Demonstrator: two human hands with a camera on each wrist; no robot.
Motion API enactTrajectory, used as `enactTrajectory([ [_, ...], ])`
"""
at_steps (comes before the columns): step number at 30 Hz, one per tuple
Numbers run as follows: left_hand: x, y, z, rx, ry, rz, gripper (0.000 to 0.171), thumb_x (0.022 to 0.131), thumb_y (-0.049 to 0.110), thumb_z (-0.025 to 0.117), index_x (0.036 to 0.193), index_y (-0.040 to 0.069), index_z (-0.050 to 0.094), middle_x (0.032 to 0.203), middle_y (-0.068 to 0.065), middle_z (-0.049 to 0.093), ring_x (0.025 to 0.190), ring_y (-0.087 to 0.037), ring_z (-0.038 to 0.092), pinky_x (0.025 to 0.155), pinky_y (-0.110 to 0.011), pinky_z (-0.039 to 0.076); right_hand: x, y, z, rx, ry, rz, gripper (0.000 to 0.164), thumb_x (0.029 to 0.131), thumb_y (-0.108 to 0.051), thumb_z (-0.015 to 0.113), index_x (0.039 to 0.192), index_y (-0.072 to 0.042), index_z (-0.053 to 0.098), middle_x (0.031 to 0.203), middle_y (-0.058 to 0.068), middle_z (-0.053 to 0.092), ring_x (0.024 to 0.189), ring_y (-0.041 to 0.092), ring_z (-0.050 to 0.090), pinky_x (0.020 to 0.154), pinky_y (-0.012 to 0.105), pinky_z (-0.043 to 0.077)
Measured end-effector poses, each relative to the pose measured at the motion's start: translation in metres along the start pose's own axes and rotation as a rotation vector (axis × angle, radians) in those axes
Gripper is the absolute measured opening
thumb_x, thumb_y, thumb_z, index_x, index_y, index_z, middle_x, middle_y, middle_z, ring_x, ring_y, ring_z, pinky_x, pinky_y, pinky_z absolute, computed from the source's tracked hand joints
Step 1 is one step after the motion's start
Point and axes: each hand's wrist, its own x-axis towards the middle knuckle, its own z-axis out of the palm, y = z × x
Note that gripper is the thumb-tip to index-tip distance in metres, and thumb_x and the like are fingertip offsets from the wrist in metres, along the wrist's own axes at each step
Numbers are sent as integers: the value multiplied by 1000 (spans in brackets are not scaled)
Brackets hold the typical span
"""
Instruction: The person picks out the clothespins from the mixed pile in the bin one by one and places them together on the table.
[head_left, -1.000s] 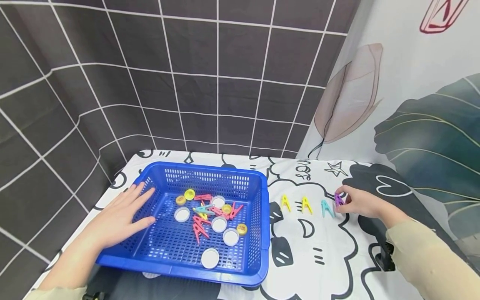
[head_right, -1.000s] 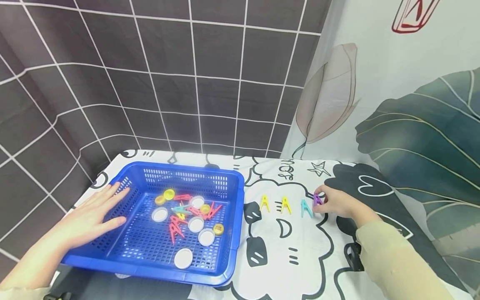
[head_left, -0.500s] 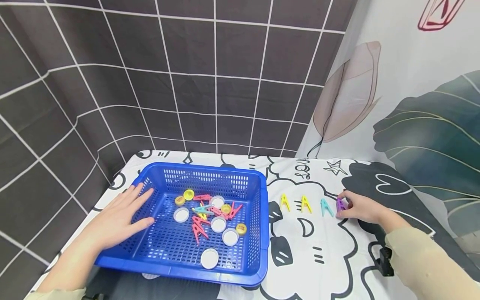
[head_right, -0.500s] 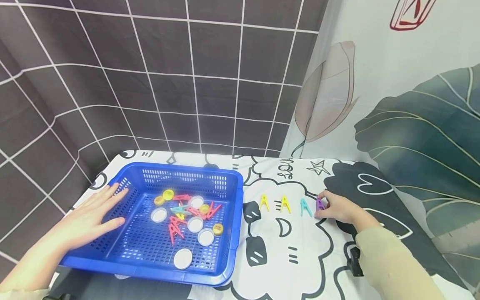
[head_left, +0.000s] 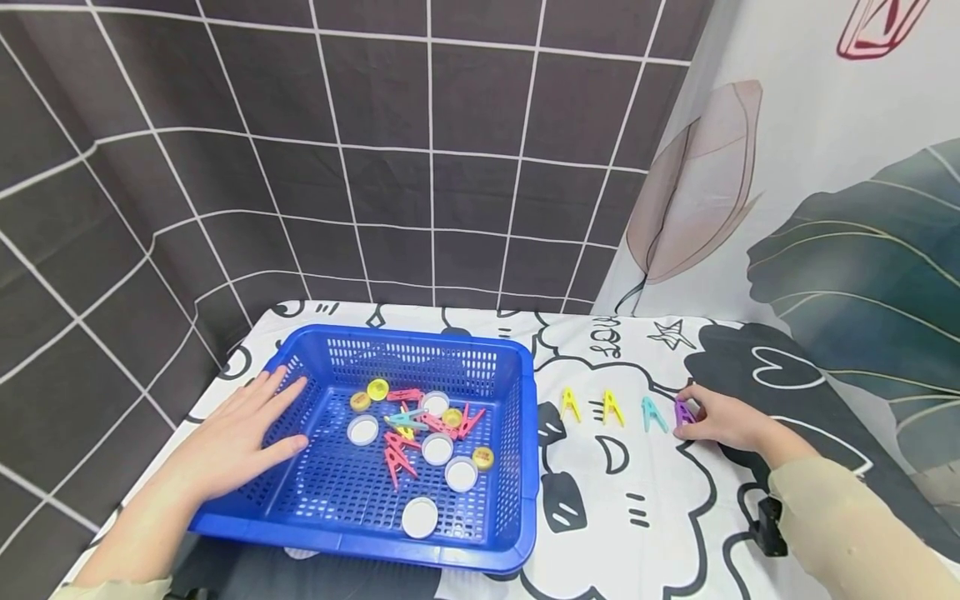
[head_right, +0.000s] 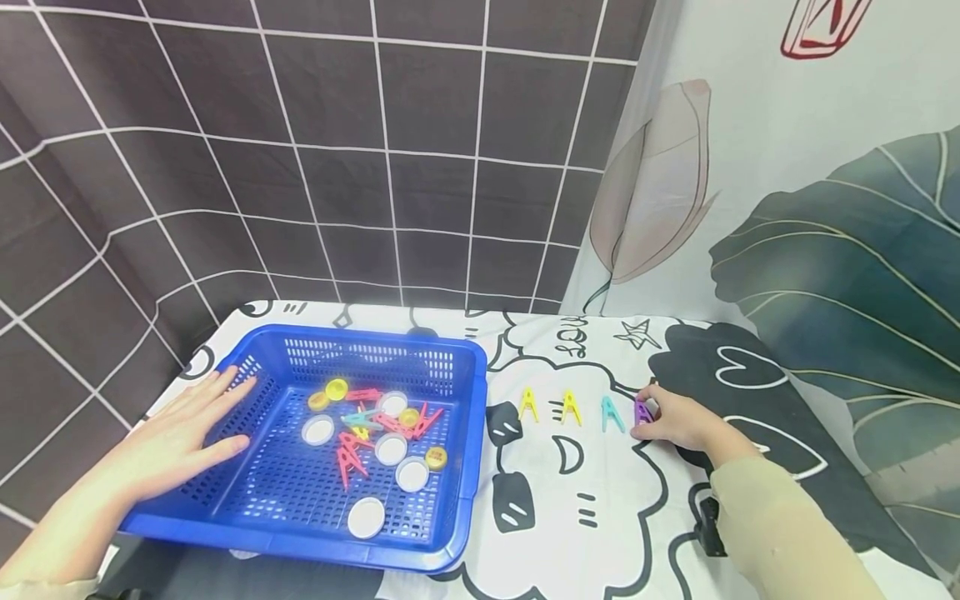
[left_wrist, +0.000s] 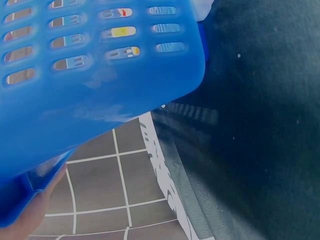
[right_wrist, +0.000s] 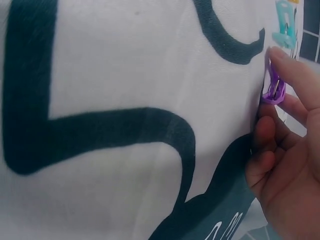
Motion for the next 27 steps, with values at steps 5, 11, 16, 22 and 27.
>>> enactTrajectory([
  [5, 0, 1, -1, -3, -1, 1, 73, 89, 47, 56, 145, 5, 34, 150, -26, 22, 138, -43, 16, 114, -41, 1, 0, 1, 2, -4, 10, 3, 70, 76, -41, 75, 122, 4, 46, 84, 7, 54, 74, 22, 50, 62, 34, 40],
  [11, 0, 1, -1, 1, -3, 0, 73, 89, 45, 57, 145, 6, 34, 150, -25, 22, 138, -42, 17, 112, -50, 11, -1, 1, 1, -9, 2, 7, 72, 76, -41, 75, 122, 4, 45, 85, 8, 54, 75, 22, 51, 64, 36, 43],
  [16, 0, 1, -1, -1, -1, 1, 72, 89, 45, 57, 145, 6, 33, 150, -25, 22, 138, -42, 16, 114, -46, 6, -1, -2, -5, -20, -33, 3, 75, 76, -41, 75, 124, 5, 42, 87, 9, 57, 77, 24, 53, 70, 43, 46],
  [22, 0, 1, -1, -4, 6, 7, 72, 90, 46, 56, 145, 6, 33, 150, -26, 21, 138, -42, 16, 114, -37, -2, 1, -8, -18, -40, -92, 6, 80, 74, -39, 77, 128, 6, 39, 89, 11, 58, 81, 26, 55, 74, 49, 47],
  [27, 0, 1, 0, -8, 7, 7, 72, 90, 45, 57, 145, 6, 33, 150, -26, 22, 138, -42, 17, 114, -40, 1, 6, -22, -27, -54, -66, -24, 78, 77, -38, 75, 130, 6, 38, 92, 13, 57, 80, 25, 55, 70, 44, 48],
])
